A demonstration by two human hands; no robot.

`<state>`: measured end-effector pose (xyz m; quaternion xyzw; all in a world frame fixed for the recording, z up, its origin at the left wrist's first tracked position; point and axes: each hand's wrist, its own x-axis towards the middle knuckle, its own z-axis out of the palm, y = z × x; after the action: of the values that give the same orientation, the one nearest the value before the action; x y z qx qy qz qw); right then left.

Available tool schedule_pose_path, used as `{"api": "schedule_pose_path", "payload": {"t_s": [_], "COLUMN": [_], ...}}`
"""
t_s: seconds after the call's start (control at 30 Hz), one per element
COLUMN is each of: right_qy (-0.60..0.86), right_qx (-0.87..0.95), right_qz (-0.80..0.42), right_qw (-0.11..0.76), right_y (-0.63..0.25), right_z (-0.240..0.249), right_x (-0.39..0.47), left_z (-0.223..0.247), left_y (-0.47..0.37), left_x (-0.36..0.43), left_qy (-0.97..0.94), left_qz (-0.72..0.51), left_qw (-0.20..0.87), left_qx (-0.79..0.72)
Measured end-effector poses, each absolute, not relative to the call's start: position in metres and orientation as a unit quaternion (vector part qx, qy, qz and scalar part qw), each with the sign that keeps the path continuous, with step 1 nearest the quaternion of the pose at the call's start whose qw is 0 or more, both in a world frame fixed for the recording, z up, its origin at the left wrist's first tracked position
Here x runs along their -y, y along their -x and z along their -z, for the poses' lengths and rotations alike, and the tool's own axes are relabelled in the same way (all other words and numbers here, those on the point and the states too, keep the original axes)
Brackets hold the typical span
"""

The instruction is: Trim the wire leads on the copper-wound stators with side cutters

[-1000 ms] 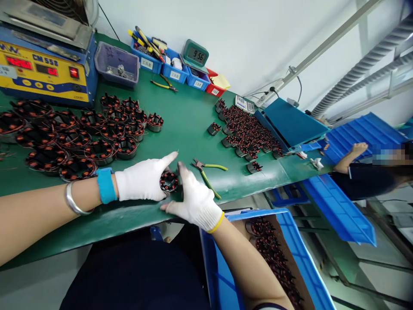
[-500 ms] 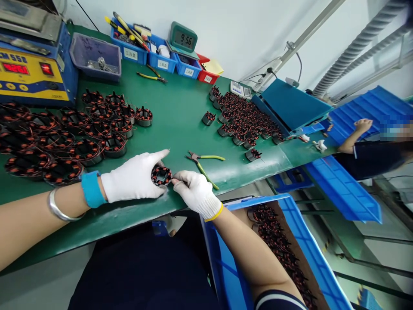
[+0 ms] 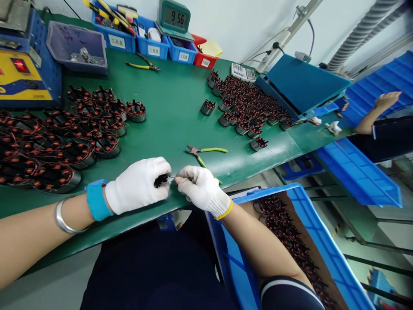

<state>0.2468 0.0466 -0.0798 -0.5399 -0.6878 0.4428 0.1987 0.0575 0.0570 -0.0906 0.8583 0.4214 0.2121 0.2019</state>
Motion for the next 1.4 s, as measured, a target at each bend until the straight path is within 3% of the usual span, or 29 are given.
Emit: {"api": "schedule_pose_path", "payload": {"t_s": [0.1, 0.27, 0.43, 0.5, 0.57, 0.77, 1.03, 1.3, 1.4], "right_qy": [0.563, 0.560, 0.541, 0.547, 0.550, 0.440, 0.443, 0.459, 0.440], "right_qx": [0.698, 0.678, 0.735, 0.730, 0.703, 0.584, 0.547, 0.651, 0.631], "right_qz": [-0.405, -0.444, -0.402, -0.400, -0.437, -0.681, -0.707, -0.576, -0.597], "right_qw": [0.174, 0.174, 0.069, 0.086, 0.111, 0.030, 0.066, 0.183, 0.229], "right_y": [-0.249, -0.256, -0.265, -0.265, -0.261, -0.243, -0.240, -0.245, -0.251], "right_z": [0.077, 0.082, 0.069, 0.061, 0.057, 0.074, 0.079, 0.087, 0.079], "right_x": [-0.047, -0.051, -0.048, -0.052, -0.060, -0.088, -0.081, -0.063, -0.059], "left_z": [0.097, 0.104, 0.105, 0.104, 0.103, 0.102, 0.096, 0.090, 0.077], "left_y": [-0.059, -0.058, -0.058, -0.058, -0.059, -0.062, -0.062, -0.041, -0.031], "left_x": [-0.058, -0.061, -0.061, -0.060, -0.059, -0.060, -0.051, -0.062, -0.069], "left_qy": [-0.872, -0.873, -0.876, -0.877, -0.877, -0.877, -0.854, -0.672, -0.602], "left_qz": [-0.232, -0.240, -0.245, -0.245, -0.245, -0.241, -0.219, -0.371, -0.257], "left_qw": [0.201, 0.211, 0.208, 0.207, 0.205, 0.198, 0.210, 0.436, 0.568], "left_qx": [-0.382, -0.369, -0.361, -0.359, -0.359, -0.365, -0.424, -0.470, -0.499]}}
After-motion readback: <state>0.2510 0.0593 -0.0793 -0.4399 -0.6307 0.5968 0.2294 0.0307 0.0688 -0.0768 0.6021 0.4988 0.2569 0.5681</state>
